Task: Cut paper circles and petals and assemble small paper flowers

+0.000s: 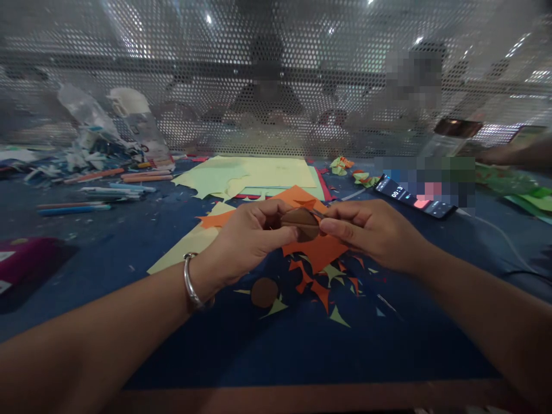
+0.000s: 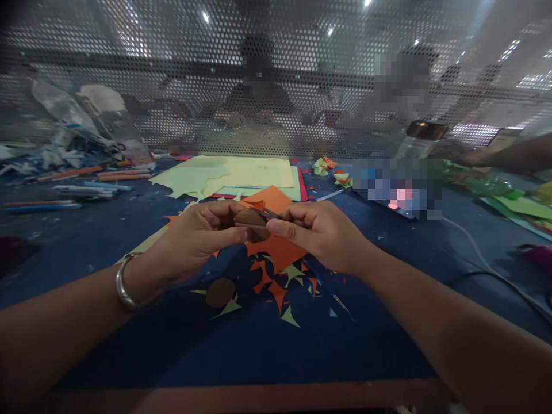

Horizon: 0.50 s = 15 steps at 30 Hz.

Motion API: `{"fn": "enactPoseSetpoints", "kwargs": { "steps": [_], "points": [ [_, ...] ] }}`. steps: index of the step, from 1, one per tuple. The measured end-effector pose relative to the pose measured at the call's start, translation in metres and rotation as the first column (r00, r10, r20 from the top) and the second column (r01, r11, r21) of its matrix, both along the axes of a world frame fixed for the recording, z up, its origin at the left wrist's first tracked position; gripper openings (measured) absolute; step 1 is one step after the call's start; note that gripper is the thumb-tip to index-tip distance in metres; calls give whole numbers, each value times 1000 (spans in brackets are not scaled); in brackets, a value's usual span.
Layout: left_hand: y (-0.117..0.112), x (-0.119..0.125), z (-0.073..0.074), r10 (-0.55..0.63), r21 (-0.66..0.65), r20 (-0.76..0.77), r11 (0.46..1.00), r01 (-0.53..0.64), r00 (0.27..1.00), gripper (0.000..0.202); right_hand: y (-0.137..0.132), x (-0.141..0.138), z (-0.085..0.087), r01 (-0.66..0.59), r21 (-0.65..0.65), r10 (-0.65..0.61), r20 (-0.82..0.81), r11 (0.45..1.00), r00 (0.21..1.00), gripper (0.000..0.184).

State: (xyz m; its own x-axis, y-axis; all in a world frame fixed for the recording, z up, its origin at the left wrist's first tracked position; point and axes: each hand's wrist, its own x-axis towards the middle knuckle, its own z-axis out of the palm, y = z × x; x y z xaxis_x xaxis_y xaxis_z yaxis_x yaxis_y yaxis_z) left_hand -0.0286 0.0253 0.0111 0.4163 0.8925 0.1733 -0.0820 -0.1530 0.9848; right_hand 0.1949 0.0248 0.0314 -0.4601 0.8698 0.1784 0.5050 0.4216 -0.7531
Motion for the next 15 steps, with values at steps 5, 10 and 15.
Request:
{"fn": "enactPoseSetpoints", "kwargs": {
  "steps": [5, 10, 15],
  "points": [
    [0, 0, 0, -15, 21, -29, 1000, 16, 999, 8, 0, 0, 0, -7, 1, 7, 0, 1000, 1000, 42],
    [0, 0, 0, -56, 17, 9, 998, 56, 998, 8, 0, 1, 0, -23, -25, 23, -30, 999, 999, 45],
    [0, 1, 1, -67, 2, 12, 998, 67, 998, 6, -1, 1, 0, -31, -17, 30, -37, 999, 999, 47]
  ]
}}
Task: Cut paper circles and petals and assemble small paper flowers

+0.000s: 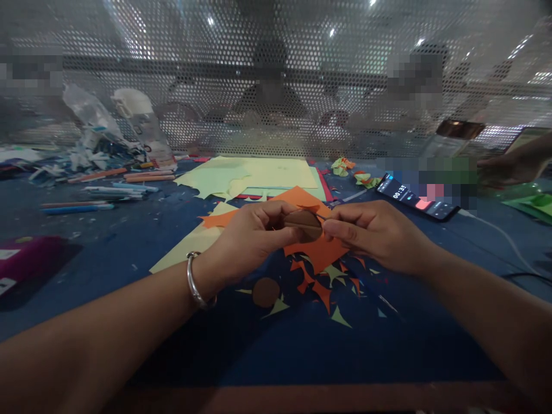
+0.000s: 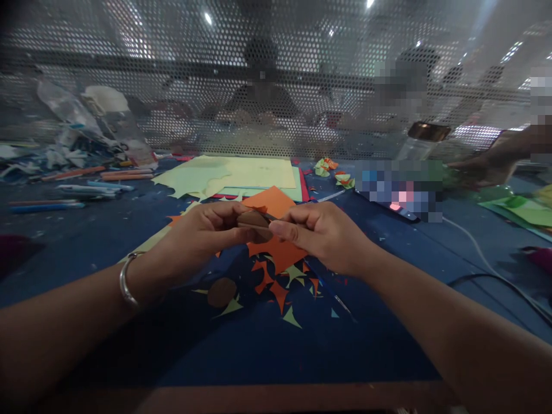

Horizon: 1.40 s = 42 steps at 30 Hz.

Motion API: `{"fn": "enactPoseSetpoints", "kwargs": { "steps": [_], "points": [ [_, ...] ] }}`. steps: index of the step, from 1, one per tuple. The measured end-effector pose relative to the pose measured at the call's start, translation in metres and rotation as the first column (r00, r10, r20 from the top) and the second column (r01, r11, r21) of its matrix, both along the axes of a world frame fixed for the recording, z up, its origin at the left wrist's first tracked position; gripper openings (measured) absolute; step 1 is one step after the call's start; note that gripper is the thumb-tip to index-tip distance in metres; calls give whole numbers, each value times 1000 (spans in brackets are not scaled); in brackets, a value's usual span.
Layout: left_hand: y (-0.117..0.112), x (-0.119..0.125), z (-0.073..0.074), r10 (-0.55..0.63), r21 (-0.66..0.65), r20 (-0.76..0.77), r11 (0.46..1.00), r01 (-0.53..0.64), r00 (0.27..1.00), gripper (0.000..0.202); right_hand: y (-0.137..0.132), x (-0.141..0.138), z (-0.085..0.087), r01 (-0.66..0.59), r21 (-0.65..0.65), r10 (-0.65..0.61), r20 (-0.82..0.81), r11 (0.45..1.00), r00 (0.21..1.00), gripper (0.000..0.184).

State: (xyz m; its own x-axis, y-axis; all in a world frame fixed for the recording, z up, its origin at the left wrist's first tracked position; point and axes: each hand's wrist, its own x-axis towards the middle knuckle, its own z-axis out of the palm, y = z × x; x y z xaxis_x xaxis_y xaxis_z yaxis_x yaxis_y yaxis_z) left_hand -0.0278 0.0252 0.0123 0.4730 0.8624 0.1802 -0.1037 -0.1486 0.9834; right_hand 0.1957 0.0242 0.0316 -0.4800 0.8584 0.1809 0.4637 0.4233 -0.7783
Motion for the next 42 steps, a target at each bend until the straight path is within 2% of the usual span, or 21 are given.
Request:
{"fn": "enactPoseSetpoints", "kwargs": {
  "steps": [9, 12, 16, 20, 25, 29, 34, 38, 42],
  "points": [
    [0, -2, 1, 73, 88, -134, 994, -61, 988, 9, 2, 1, -2, 3, -26, -4, -14, 1000, 1000, 50],
    [0, -2, 1, 52, 51, -115, 998, -46, 992, 7, 3, 1, -2, 48, -40, -48, -16, 998, 999, 49],
    [-2, 1, -1, -42, -27, -70, 999, 40, 997, 1, 1, -3, -5, 104, -24, -105, -35, 994, 994, 40],
    [-3, 4, -4, -76, -94, -20, 993, 74, 997, 5, -1, -9, -11, 95, -40, -99, -114, 995, 989, 32],
    [-6, 6, -2, -59, -106, 11, 993, 60, 998, 8, -2, -13, -14, 90, -33, -94, -138, 995, 986, 34],
    [-8, 6, -1, -7, -167, 56, 986, 16, 998, 11, -2, -15, -14, 103, -54, -111, -177, 993, 978, 37],
    [-8, 5, -4, 18, -225, 126, 974, 11, 992, 11, -6, -18, -13, 123, -96, -144, -258, 988, 955, 28],
    [-10, 6, -5, 45, -299, 103, 954, -12, 994, 17, -8, -19, -13, 126, -95, -148, -282, 987, 948, 30],
    [-8, 6, -6, 84, -218, 82, 974, -64, 993, 17, -5, -16, -14, 139, -101, -160, -256, 985, 953, 39]
  ]
}}
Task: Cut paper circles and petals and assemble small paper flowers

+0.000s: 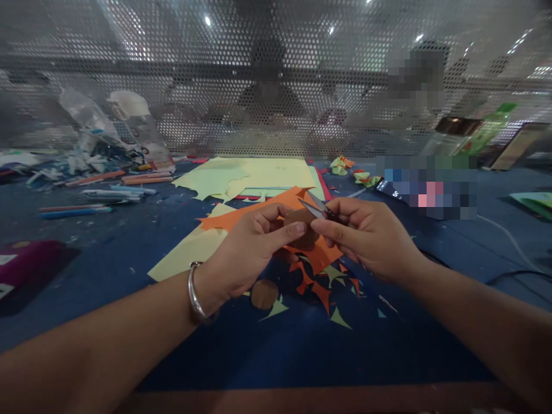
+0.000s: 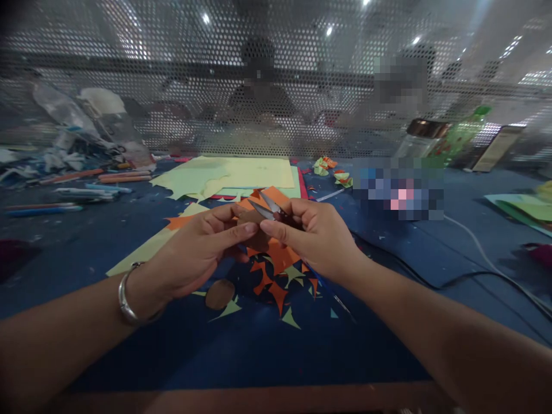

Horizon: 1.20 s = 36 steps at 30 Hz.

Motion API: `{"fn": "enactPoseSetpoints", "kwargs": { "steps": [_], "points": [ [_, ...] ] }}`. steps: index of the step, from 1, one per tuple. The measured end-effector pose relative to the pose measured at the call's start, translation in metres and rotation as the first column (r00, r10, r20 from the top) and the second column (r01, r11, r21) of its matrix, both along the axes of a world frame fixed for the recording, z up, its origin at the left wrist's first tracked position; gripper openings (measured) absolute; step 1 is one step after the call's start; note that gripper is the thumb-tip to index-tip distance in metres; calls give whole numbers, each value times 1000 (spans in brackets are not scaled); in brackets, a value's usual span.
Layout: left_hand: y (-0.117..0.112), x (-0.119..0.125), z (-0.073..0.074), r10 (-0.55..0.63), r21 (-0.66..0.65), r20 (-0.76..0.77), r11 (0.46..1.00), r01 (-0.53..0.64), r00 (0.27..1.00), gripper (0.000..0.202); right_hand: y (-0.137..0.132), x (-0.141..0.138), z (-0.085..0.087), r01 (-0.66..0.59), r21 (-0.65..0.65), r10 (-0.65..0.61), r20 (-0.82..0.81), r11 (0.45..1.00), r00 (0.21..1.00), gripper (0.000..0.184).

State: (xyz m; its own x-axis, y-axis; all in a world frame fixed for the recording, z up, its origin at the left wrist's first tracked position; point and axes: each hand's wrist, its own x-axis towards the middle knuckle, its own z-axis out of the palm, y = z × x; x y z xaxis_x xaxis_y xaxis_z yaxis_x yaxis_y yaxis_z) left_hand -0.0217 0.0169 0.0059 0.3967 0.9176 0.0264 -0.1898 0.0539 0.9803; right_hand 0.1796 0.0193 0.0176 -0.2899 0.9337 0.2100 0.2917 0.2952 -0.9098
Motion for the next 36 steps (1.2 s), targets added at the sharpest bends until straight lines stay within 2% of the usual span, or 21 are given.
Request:
{"fn": "enactPoseSetpoints", "kwargs": {
  "steps": [4, 10, 17, 22, 29, 36],
  "points": [
    [4, -3, -2, 47, 125, -39, 991, -42, 998, 15, 4, 5, 2, 7, -40, -3, 92, 999, 996, 41],
    [5, -3, 2, 73, 167, -59, 984, -62, 996, 12, 5, 10, 6, -54, 6, 51, 215, 999, 975, 43],
    [7, -5, 4, 9, 260, -136, 965, 27, 991, 9, 4, 12, 6, -113, 23, 103, 265, 993, 959, 45],
    [8, -6, 3, -11, 272, -151, 961, 53, 988, 10, 4, 14, 9, -131, 44, 115, 267, 990, 957, 46],
    [8, -5, 2, -58, 272, -89, 959, 80, 994, 13, 2, 15, 12, -149, 70, 124, 278, 986, 952, 49],
    [7, -6, 6, -65, 270, -140, 958, 101, 988, 12, 3, 15, 12, -152, 80, 126, 267, 985, 955, 45]
  ]
}}
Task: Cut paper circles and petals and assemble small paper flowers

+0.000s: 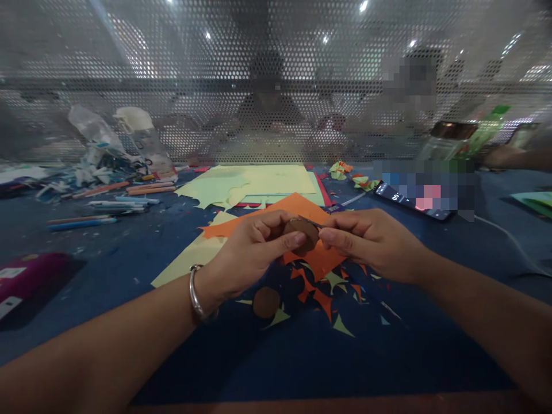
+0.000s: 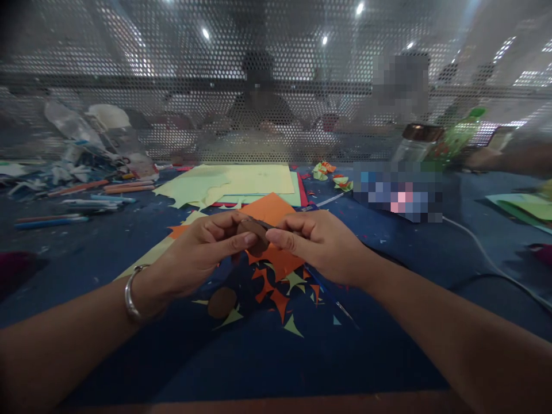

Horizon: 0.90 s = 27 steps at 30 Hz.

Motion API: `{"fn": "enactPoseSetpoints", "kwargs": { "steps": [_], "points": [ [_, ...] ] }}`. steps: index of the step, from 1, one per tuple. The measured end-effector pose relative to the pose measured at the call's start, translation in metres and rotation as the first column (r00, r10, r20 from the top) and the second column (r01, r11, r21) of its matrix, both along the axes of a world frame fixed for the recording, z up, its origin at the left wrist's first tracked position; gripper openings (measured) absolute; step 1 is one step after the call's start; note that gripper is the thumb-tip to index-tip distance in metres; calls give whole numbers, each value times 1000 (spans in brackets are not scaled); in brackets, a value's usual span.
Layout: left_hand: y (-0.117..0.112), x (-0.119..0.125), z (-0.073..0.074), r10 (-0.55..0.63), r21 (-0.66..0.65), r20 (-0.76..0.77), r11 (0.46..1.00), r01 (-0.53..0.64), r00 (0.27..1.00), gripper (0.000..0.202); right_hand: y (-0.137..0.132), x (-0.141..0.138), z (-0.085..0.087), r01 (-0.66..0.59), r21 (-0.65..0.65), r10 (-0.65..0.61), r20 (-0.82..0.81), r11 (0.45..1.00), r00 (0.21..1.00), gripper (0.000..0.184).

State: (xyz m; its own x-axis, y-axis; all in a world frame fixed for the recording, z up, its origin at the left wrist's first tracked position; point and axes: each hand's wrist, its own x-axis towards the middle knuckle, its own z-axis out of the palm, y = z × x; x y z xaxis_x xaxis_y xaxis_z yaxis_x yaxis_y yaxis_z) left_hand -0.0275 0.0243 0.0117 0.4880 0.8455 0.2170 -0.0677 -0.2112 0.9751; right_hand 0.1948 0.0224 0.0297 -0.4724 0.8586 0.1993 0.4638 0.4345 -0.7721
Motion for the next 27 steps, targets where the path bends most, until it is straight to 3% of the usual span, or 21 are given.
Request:
{"fn": "enactPoseSetpoints", "kwargs": {
  "steps": [4, 8, 12, 15, 18, 22, 27],
  "points": [
    [2, -2, -1, -22, -17, -6, 1000, 21, 1000, 14, 1, 1, -1, 11, 0, -11, 14, 1000, 1000, 46],
    [3, -3, -3, 34, -22, -71, 999, -35, 997, 19, 4, 3, 0, 43, -28, -43, -10, 999, 999, 46],
    [3, -3, 0, 105, -67, 74, 993, -100, 992, 18, 9, 7, 1, 72, 15, -73, 129, 997, 989, 49],
    [3, -5, 5, 217, -79, 193, 975, -205, 957, 18, 10, 7, 0, 66, 74, -86, 322, 995, 943, 48],
    [5, -8, 7, 310, -94, 199, 950, -296, 930, 21, 5, 2, -1, -3, 32, -14, 517, 999, 856, 42],
    [8, -5, 2, 298, -156, 193, 950, -270, 935, 23, -5, -6, 0, -69, 12, 39, 716, 998, 697, 37],
    [7, -1, -1, 274, -215, 232, 950, -225, 933, 25, -8, -8, 3, -25, 9, 11, 705, 1000, 709, 33]
  ]
}}
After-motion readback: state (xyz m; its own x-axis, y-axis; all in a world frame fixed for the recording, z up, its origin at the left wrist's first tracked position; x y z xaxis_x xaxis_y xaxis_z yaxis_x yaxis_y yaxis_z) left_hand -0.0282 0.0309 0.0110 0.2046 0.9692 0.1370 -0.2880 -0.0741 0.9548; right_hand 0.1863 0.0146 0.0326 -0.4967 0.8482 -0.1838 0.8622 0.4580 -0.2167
